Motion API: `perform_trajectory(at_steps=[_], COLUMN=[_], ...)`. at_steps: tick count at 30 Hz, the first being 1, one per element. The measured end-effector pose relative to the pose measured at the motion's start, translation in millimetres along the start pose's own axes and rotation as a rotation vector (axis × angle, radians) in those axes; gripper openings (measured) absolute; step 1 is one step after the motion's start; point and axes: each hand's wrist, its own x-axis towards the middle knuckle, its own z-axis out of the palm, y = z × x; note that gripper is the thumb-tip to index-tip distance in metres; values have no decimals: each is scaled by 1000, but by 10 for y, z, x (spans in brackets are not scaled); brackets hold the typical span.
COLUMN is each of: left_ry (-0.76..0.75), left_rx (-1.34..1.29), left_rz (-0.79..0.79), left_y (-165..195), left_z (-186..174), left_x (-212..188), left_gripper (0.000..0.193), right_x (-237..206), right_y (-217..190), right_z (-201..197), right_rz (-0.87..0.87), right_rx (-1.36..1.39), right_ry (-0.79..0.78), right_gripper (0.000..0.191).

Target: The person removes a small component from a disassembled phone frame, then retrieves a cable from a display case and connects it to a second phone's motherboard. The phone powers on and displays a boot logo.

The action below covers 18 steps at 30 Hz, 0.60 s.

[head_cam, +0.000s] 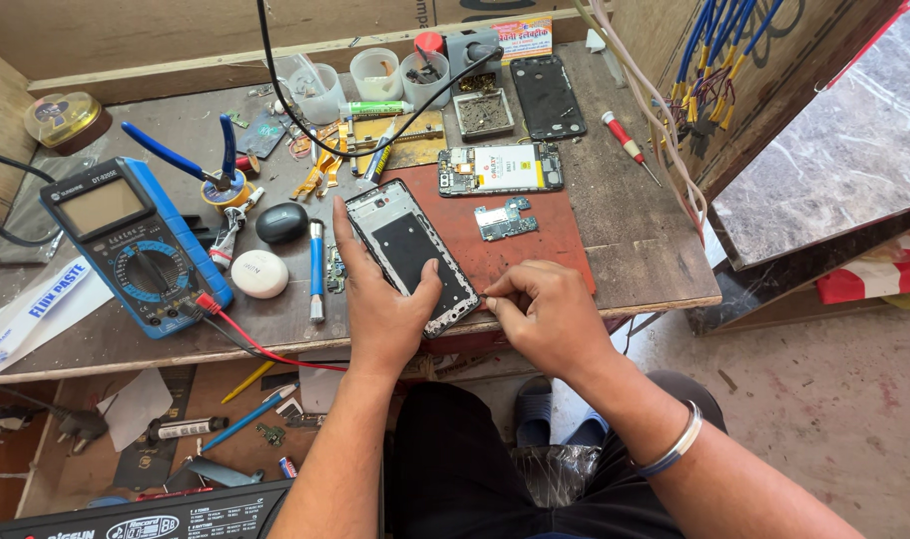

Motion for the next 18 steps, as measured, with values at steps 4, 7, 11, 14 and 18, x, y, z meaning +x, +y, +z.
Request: perform_trajectory(at_steps=[4,7,11,14,18], left_ry=[4,0,2,0,-11], left_rx=[35,1,-3,5,-37], left_rz=[-46,-46,-56,-51,29], left_y=[23,37,35,38,45], left_z=[-9,-8,-3,-7,-11], left_x=[-14,-14,-3,-20,-13], left_gripper=[111,111,111,111,110], right_x=[16,35,-35,-48,5], right_y=[13,29,24,45,49], right_z=[-16,-28,18,-9,-18], right_rz=[28,79,-91,-134,107], right_rx=[6,18,-28,-18,26], right_ry=[-45,-76,35,15,-76], right_gripper=[8,7,6,5,8])
